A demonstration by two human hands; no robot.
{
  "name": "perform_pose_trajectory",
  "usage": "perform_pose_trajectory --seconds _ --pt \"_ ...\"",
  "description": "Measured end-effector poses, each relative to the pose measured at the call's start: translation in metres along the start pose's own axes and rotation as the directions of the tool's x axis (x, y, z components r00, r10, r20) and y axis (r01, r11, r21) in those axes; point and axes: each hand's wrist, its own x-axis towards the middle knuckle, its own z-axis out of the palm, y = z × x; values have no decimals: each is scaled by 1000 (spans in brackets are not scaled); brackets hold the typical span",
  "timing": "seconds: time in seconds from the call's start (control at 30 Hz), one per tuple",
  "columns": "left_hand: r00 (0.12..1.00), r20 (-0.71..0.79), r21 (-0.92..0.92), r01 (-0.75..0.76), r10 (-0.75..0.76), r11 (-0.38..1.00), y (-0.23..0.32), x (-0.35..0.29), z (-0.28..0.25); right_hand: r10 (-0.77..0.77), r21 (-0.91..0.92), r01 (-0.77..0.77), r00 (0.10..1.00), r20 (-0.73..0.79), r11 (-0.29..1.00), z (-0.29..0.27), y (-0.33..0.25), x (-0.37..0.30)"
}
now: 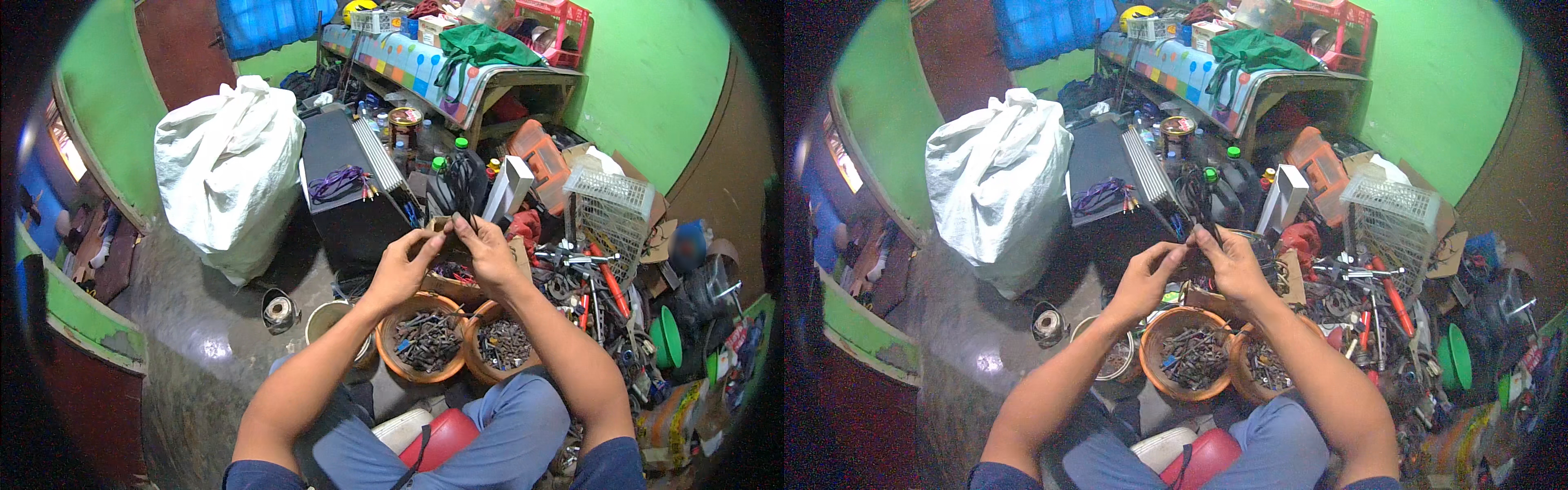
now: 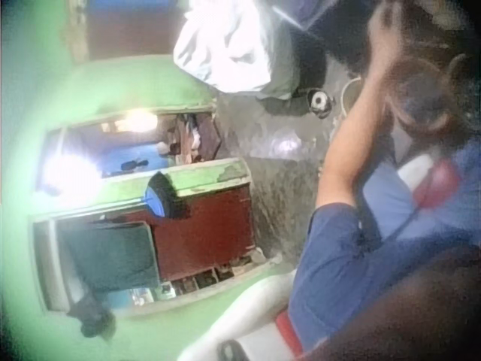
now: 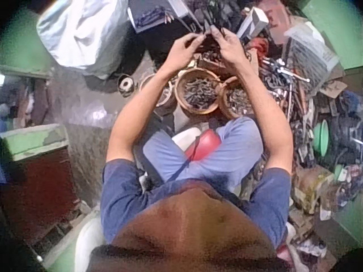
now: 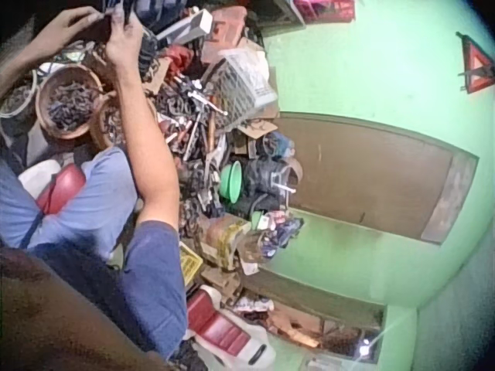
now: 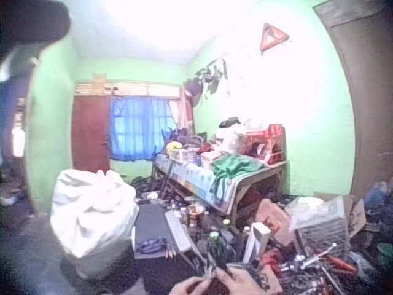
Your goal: The person connects multiple colored wires to an electrical component, twisting the wire ends together and organizing the bundle by hand.
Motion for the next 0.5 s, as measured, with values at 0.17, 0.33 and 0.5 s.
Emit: perform_pose_trajectory --seconds 0.17,0.33,0.5 --pt "989 -106 -72 -114 106 991 -11 4 11 153 284 -90 966 -209 955 14 -26 -6" --pt "1000 1 55 -13 13 998 0 -2 11 126 463 -60 986 -112 884 -11 -9 2" --pt "995 -72 -37 -75 72 997 -1 -4 10 171 574 -91 982 -86 813 0 -13 1"
